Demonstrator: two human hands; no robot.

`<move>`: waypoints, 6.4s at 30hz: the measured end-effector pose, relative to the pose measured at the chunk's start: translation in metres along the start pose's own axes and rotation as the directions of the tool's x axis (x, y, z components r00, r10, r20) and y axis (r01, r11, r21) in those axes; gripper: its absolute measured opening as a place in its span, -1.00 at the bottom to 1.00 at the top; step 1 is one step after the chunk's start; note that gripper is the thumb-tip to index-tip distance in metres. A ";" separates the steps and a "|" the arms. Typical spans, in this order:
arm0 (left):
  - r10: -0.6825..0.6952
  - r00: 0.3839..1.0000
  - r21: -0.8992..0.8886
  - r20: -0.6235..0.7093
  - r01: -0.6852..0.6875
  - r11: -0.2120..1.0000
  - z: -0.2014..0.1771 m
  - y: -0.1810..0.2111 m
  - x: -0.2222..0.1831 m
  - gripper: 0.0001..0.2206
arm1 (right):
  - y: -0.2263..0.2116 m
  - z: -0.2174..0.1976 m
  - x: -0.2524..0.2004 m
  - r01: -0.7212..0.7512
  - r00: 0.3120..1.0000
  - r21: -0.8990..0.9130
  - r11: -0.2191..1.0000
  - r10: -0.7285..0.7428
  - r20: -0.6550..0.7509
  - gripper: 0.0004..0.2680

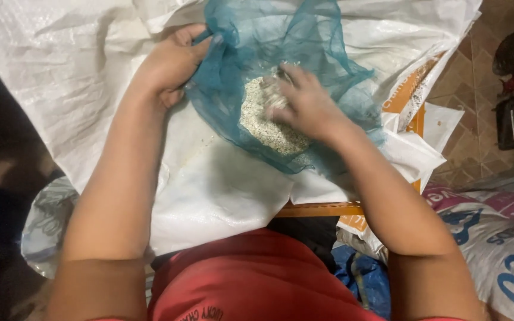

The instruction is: Sifting animal feed through a mesh cloth into a larger storage bag by hand.

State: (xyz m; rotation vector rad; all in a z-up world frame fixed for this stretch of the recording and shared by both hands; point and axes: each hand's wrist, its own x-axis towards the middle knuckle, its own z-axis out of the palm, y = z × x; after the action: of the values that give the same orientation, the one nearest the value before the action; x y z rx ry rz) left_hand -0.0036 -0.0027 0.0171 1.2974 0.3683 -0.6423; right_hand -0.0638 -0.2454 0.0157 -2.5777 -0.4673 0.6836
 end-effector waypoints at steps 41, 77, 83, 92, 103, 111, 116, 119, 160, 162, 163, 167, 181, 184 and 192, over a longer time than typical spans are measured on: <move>-0.104 0.992 -0.030 -0.068 0.102 0.994 0.003 0.006 -0.003 -0.63 | 0.071 0.041 0.019 0.053 0.992 -0.082 0.995 -0.062 -0.107 -0.72; 0.086 0.995 0.172 -0.057 -0.075 0.982 -0.001 -0.012 0.016 -0.60 | 0.042 0.039 0.023 0.140 0.982 -0.044 0.989 -0.144 -0.121 -0.70; 0.073 0.996 0.158 -0.041 -0.066 0.985 -0.004 -0.015 0.019 -0.59 | 0.076 0.069 0.043 0.174 0.926 -0.125 0.977 -0.206 -0.316 -0.69; 0.036 0.999 0.172 -0.018 -0.032 0.985 0.000 -0.008 0.008 -0.61 | -0.016 0.024 -0.001 -0.078 0.996 -0.254 0.964 0.087 0.024 -0.45; 0.041 0.999 0.222 -0.024 -0.035 0.974 -0.002 -0.008 0.007 -0.59 | 0.027 0.074 0.004 0.116 0.967 -0.149 0.982 -0.146 -0.210 -0.80; 0.065 0.997 0.240 -0.048 -0.051 0.969 0.005 -0.005 0.002 -0.65 | 0.039 0.081 0.015 0.018 0.962 -0.134 0.991 -0.053 -0.268 -0.76; 0.098 0.994 0.212 -0.053 -0.085 0.974 0.010 -0.001 -0.006 -0.69 | 0.036 0.071 0.018 -0.054 0.957 -0.189 0.980 -0.003 -0.289 -0.70; 0.118 0.992 0.228 -0.045 -0.105 0.968 0.007 -0.003 -0.003 -0.72 | 0.023 0.054 0.019 -0.028 0.981 -0.289 0.957 -0.029 -0.193 -0.72; 0.121 0.992 0.203 -0.033 -0.112 0.973 0.005 -0.007 0.003 -0.72 | 0.027 0.056 0.001 0.069 0.995 -0.276 0.959 -0.087 -0.053 -0.83; 0.121 0.992 0.213 -0.032 -0.112 0.971 0.003 -0.006 0.003 -0.73 | 0.024 0.046 -0.004 0.043 0.995 -0.183 0.982 -0.058 -0.077 -0.79; 0.123 0.992 0.223 -0.033 -0.112 0.968 0.001 -0.007 0.002 -0.74 | 0.022 0.041 -0.007 0.019 0.995 -0.088 0.996 -0.028 -0.099 -0.76; 0.110 0.994 0.212 -0.029 -0.101 0.972 0.003 -0.005 0.000 -0.74 | 0.014 0.032 -0.008 0.023 0.987 -0.002 1.000 -0.023 -0.157 -0.77; 0.122 0.991 0.263 -0.061 -0.102 0.959 0.009 -0.001 -0.007 -0.75 | 0.006 0.062 -0.019 0.051 0.995 -0.469 0.882 -0.004 0.100 -0.34; 0.093 0.994 0.231 -0.058 -0.078 0.970 0.014 0.002 -0.013 -0.71 | 0.022 0.070 0.000 0.089 0.996 -0.396 0.914 -0.080 0.039 -0.56; 0.130 0.988 0.458 -0.090 -0.075 0.886 0.020 0.008 -0.017 -0.64 | 0.029 0.046 0.000 0.127 0.963 -0.043 0.991 -0.134 -0.235 -0.68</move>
State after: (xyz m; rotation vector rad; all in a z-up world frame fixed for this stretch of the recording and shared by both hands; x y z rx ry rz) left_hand -0.0140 -0.0166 0.0384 1.7977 0.2488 -0.5816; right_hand -0.0821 -0.2553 -0.0345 -2.5827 -0.5647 0.3202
